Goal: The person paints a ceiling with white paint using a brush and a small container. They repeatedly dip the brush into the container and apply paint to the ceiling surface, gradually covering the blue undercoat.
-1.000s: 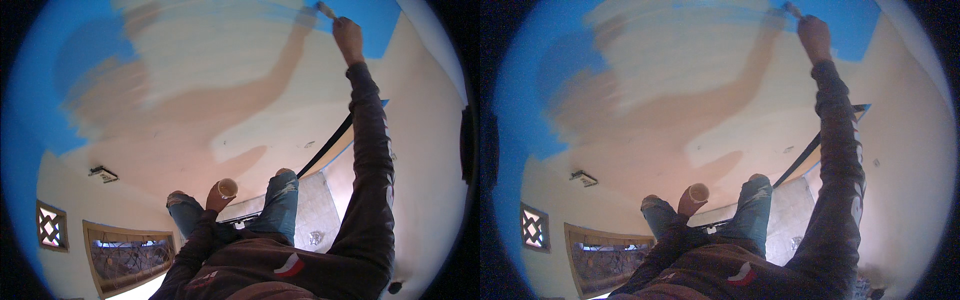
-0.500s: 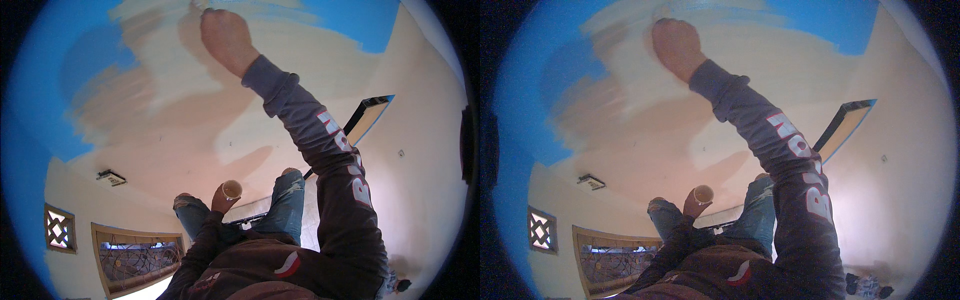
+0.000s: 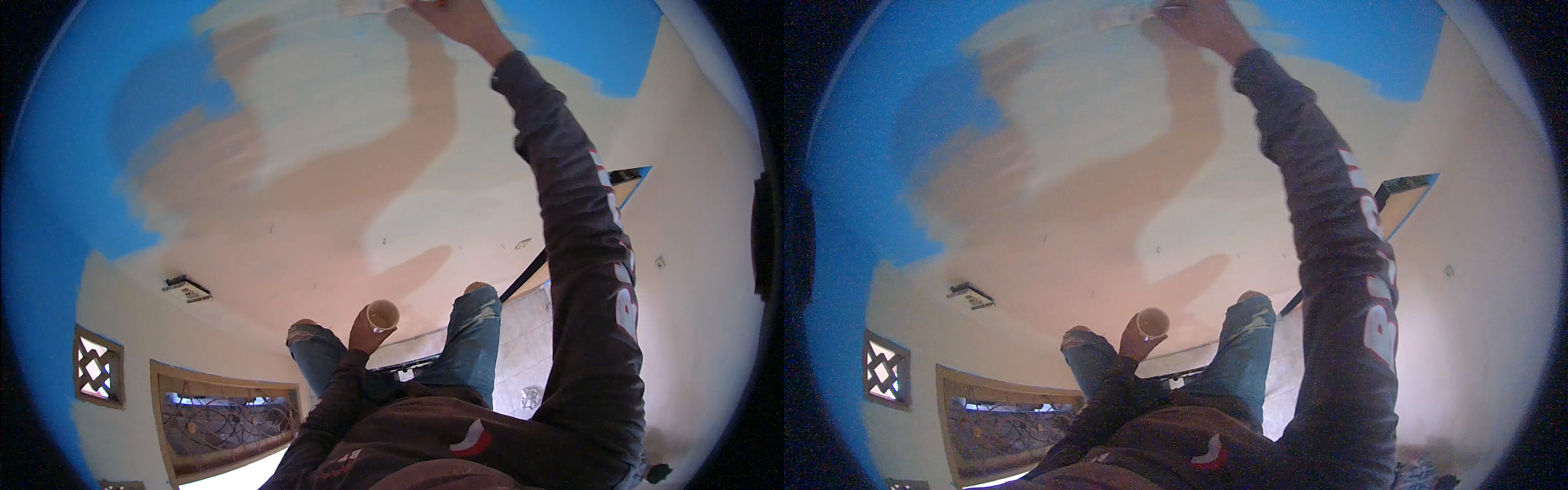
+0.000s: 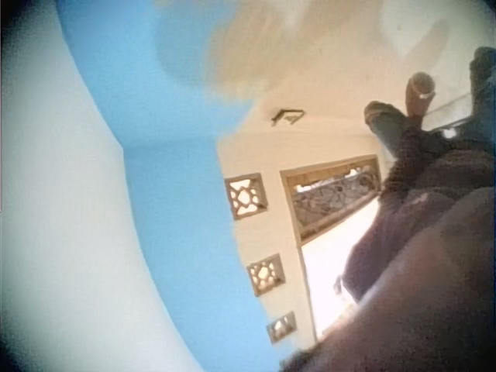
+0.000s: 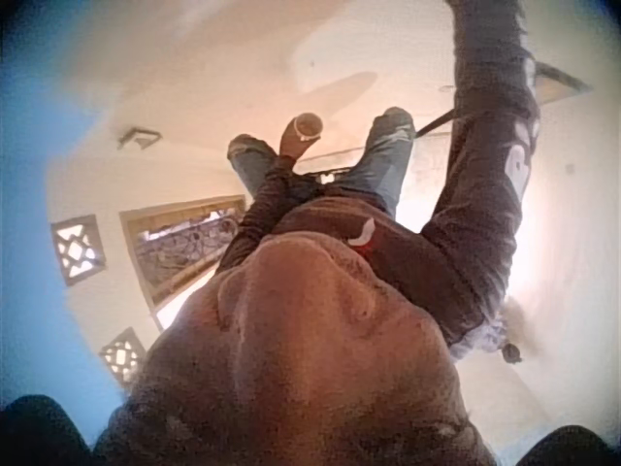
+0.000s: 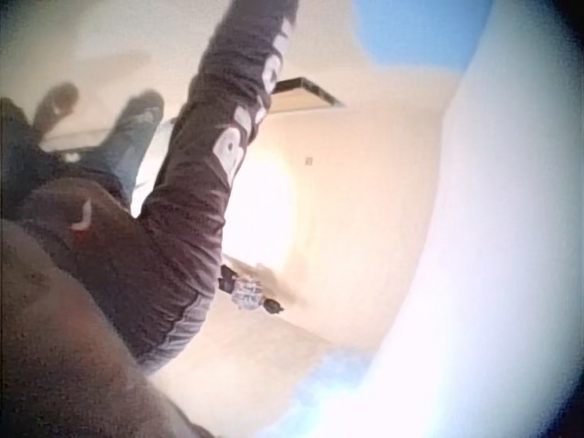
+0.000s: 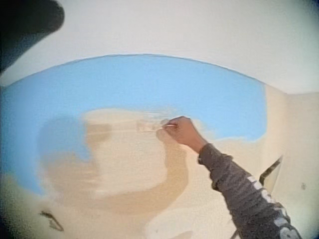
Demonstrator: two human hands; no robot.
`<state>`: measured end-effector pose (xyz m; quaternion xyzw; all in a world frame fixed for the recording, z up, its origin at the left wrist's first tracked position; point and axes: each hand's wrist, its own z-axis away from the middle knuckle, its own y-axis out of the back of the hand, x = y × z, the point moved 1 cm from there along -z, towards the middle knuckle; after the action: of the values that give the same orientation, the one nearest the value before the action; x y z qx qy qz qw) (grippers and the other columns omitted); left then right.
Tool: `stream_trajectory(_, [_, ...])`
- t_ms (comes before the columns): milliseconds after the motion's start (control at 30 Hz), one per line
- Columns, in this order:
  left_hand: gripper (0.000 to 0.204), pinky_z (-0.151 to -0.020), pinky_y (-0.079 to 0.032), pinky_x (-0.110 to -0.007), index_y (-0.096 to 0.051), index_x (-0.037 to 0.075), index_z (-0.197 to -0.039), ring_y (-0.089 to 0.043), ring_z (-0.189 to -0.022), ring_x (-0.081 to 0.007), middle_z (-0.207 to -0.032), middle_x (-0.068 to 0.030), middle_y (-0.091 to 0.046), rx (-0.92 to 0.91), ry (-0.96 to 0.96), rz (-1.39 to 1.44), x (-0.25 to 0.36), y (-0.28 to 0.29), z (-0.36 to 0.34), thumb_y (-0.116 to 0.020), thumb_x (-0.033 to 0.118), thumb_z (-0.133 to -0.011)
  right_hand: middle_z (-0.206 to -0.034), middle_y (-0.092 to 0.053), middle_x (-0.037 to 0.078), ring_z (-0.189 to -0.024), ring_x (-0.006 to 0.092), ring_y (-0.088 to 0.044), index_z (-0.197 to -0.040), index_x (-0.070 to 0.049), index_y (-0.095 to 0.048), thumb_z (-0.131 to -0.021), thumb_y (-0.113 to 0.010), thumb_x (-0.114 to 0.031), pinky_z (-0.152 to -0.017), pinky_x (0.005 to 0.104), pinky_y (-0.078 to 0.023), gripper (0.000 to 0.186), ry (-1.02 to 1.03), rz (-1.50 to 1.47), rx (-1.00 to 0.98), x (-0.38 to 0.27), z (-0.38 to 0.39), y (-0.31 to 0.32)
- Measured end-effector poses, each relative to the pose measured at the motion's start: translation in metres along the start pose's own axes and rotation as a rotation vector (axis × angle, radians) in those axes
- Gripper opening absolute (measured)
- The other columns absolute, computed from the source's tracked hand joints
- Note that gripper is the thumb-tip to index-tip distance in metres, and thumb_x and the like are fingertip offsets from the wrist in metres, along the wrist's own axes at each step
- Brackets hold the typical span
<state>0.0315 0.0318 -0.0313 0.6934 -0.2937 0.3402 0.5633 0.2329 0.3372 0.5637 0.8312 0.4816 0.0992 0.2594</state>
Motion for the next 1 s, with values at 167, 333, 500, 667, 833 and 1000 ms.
stream_trajectory(167, [0.090,-0.104,-0.051,-0.045,-0.051,0.003,-0.140,-0.060,-0.124,-0.0350,-0.133,-0.0185,-0.062,-0.023,-0.017,0.006,0.005,-0.001,-0.004,-0.093,0.042,-0.071,-0.094,-0.076,0.018,-0.084,0.0340,-0.073,-0.108,-0.004,-0.077,-0.097,-0.066,-0.041,-0.075,0.0441,-0.056,0.040,-0.097,0.226,0.009,0.072,0.036,0.064])
stream_trajectory(333, [0.090,-0.106,-0.050,-0.046,-0.051,0.005,-0.141,-0.059,-0.126,-0.0350,-0.134,-0.0178,-0.061,-0.057,0.022,0.064,0.000,0.004,-0.002,-0.093,0.042,-0.071,-0.097,-0.075,0.017,-0.093,0.0410,-0.071,-0.106,-0.009,-0.078,-0.097,-0.061,-0.043,-0.080,0.0469,-0.057,0.038,-0.203,0.454,0.102,0.096,0.065,0.115])
stream_trajectory(500, [0.092,-0.107,-0.049,-0.046,-0.049,0.006,-0.143,-0.058,-0.126,-0.0356,-0.135,-0.0180,-0.061,-0.050,0.015,0.007,0.002,-0.005,-0.003,-0.092,0.042,-0.071,-0.089,-0.073,0.022,-0.083,0.0425,-0.072,-0.090,-0.006,-0.073,-0.100,-0.055,-0.030,-0.073,0.0529,-0.057,0.032,-0.272,0.839,0.105,0.090,0.101,0.130])
stream_trajectory(667, [0.089,-0.106,-0.050,-0.046,-0.050,0.006,-0.142,-0.059,-0.126,-0.0358,-0.135,-0.0181,-0.061,-0.026,-0.053,0.012,-0.011,-0.010,-0.005,-0.092,0.041,-0.071,-0.085,-0.069,0.027,-0.080,0.0478,-0.067,-0.087,-0.001,-0.071,-0.096,-0.060,-0.025,-0.070,0.0563,-0.055,0.029,-0.236,0.756,0.104,0.068,0.090,0.069])
stream_trajectory(833, [0.087,-0.105,-0.051,-0.046,-0.053,0.007,-0.140,-0.060,-0.124,-0.0363,-0.131,-0.0179,-0.063,-0.023,-0.047,0.054,-0.011,-0.009,-0.006,-0.094,0.038,-0.070,-0.082,-0.071,0.028,-0.077,0.0476,-0.070,-0.084,0.001,-0.072,-0.093,-0.060,-0.021,-0.070,0.0550,-0.058,0.026,-0.234,0.552,0.184,-0.044,0.063,0.004])
stream_trajectory(1000, [0.089,-0.104,-0.051,-0.046,-0.052,0.003,-0.139,-0.061,-0.122,-0.0358,-0.129,-0.0188,-0.064,0.007,-0.023,0.010,0.001,0.002,-0.001,-0.094,0.039,-0.070,-0.081,-0.072,0.027,-0.077,0.0422,-0.074,-0.083,-0.001,-0.074,-0.089,-0.062,-0.013,-0.070,0.0501,-0.061,0.018,-0.196,0.414,0.193,-0.123,0.042,-0.039])
